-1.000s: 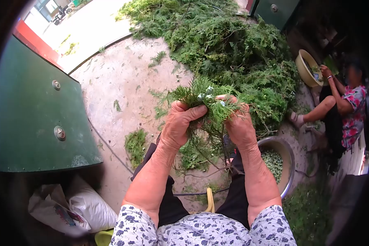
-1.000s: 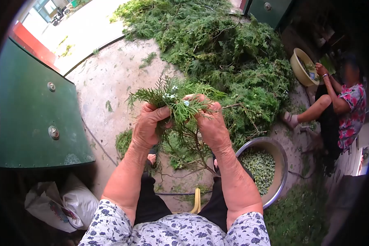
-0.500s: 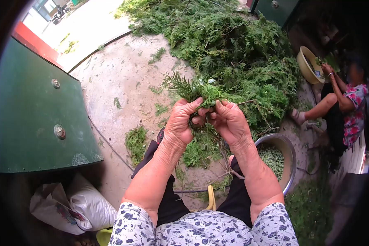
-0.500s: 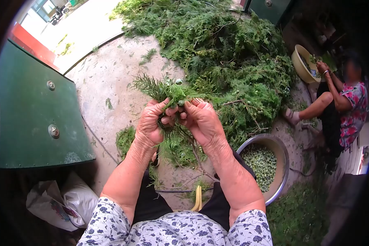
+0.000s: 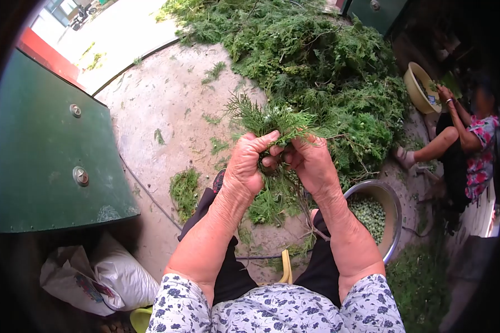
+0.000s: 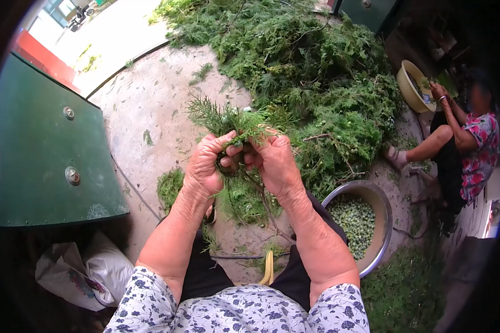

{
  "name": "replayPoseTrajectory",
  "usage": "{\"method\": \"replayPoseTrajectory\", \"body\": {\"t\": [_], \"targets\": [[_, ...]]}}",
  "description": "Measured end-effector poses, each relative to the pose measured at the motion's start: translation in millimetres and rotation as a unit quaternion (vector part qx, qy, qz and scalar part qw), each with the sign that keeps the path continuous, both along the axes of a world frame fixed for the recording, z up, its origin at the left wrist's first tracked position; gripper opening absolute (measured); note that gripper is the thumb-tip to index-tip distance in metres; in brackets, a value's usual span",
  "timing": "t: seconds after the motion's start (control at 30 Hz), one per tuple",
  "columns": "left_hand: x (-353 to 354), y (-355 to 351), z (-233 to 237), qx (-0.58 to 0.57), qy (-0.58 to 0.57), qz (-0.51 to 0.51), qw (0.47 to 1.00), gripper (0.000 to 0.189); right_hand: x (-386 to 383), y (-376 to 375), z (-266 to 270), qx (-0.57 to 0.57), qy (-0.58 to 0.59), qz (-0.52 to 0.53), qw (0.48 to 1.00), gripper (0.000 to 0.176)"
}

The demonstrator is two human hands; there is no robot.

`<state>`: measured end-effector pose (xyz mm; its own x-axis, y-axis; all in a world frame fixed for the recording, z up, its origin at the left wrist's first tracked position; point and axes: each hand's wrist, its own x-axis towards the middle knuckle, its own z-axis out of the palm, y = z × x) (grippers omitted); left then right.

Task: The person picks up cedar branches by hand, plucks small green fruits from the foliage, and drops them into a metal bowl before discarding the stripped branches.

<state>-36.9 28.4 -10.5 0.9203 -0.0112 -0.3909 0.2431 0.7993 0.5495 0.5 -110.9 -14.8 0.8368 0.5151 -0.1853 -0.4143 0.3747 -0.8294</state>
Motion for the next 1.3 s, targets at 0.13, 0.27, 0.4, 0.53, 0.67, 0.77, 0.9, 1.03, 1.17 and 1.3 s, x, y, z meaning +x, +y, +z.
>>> {"method": "replayPoseTrajectory", "body": {"t": [0.13,0.27,0.4,0.53,0.67,0.77,0.9,1.03,1.17,1.3], "targets": [[-1,-1,-2,-0.002,0.009,-0.012,1.0,0.014,-2,0,3,0.007,0.139,-0.035,0.99,0.019],[0,-2,-7,-0.003,0.018,-0.033,0.999,0.016,2,-6,-3,0.011,0.114,-0.01,0.993,0.016],[-1,-3,-8,-0.042,0.017,-0.018,0.999,0.019,2,-7,-4,-0.001,0.128,-0.001,0.992,0.017],[-4,-7,-5,-0.022,0.016,0.013,1.0,0.02,3,-12,-7,0.059,0.121,0.032,0.99,0.016],[1,6,-12,-0.147,-0.023,0.017,0.989,0.02,12,-15,-10,0.267,0.114,0.134,0.948,0.017],[0,-3,12,-0.01,0.06,0.042,0.997,0.019,3,-4,0,0.075,0.09,0.022,0.993,0.017],[1,0,0,0.042,0.041,0.081,0.995,0.022,-3,2,10,0.064,0.065,-0.032,0.995,0.02],[-1,-8,1,0.09,0.013,0.079,0.993,0.026,-5,3,10,-0.043,-0.084,-0.017,0.995,0.019],[-1,-8,-3,0.081,0.015,0.076,0.994,0.028,-3,0,5,-0.075,-0.097,-0.019,0.992,0.012],[-1,-5,-8,0.016,0.006,0.035,0.999,0.028,-2,-5,4,-0.017,0.01,0.008,1.0,0.013]]}}
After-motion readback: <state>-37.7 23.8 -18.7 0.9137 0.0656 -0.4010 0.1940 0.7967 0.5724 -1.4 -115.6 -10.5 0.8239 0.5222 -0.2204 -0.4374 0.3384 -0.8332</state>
